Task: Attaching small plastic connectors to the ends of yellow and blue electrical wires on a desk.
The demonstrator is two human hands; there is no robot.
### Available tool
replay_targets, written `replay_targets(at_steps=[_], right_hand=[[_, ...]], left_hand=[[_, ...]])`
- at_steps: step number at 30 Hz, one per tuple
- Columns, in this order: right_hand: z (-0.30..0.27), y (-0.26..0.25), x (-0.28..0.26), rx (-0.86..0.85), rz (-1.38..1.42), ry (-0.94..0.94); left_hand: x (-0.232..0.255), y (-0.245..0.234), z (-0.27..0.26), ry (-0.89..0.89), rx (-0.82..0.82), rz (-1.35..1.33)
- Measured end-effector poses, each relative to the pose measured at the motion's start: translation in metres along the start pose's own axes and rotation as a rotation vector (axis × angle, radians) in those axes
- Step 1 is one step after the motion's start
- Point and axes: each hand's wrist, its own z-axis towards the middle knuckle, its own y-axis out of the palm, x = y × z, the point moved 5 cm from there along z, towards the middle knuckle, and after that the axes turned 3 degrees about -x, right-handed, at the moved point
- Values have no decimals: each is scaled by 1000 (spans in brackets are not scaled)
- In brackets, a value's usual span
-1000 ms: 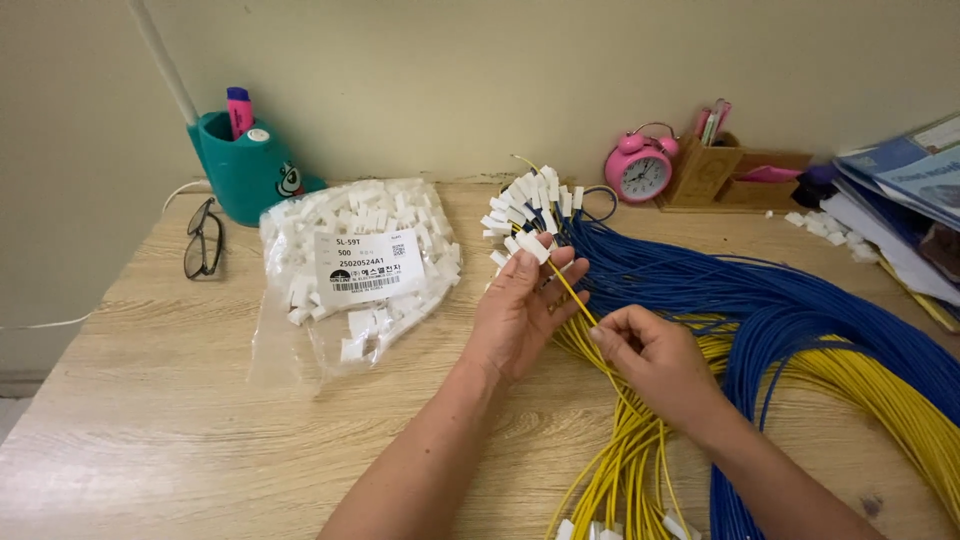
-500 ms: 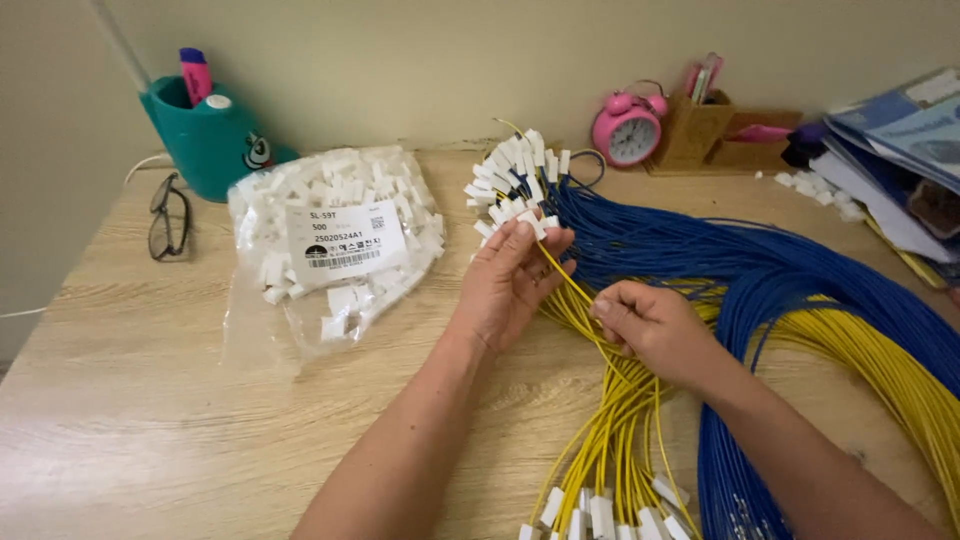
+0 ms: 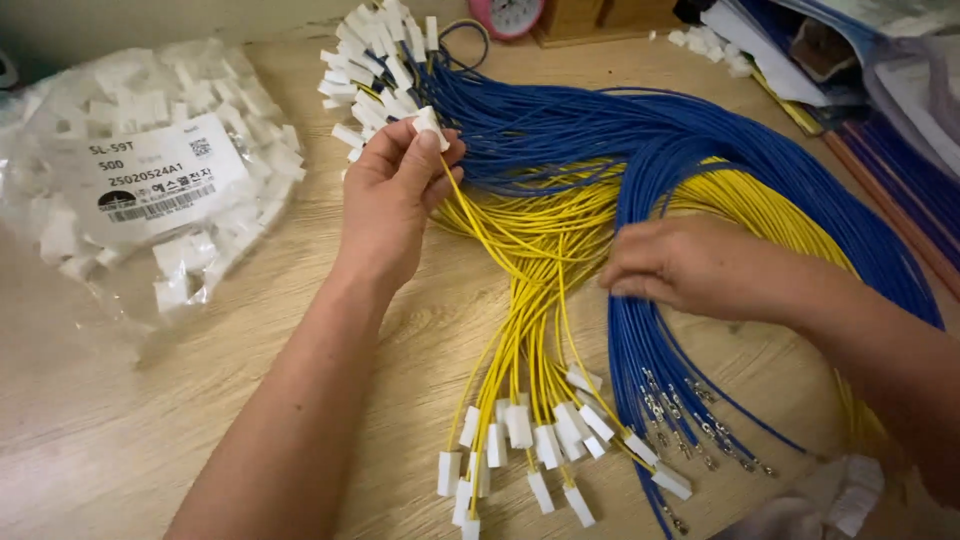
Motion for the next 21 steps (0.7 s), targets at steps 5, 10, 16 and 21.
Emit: replay_targets(at_steps=[5,10,16,21], right_hand=[[-4,15,1,-105,-120,-8],[-9,16,1,155,-296,-150],[-9,25,-10,200,-543,-294],[-11,20,-8,243,-561,-359]], left_hand=[[-7,-4,4,-13,16,-80],[-8,-4,5,45,-26,-9],[-7,-5,4,47,-31,2],[-5,-3,2,40,-30,20]])
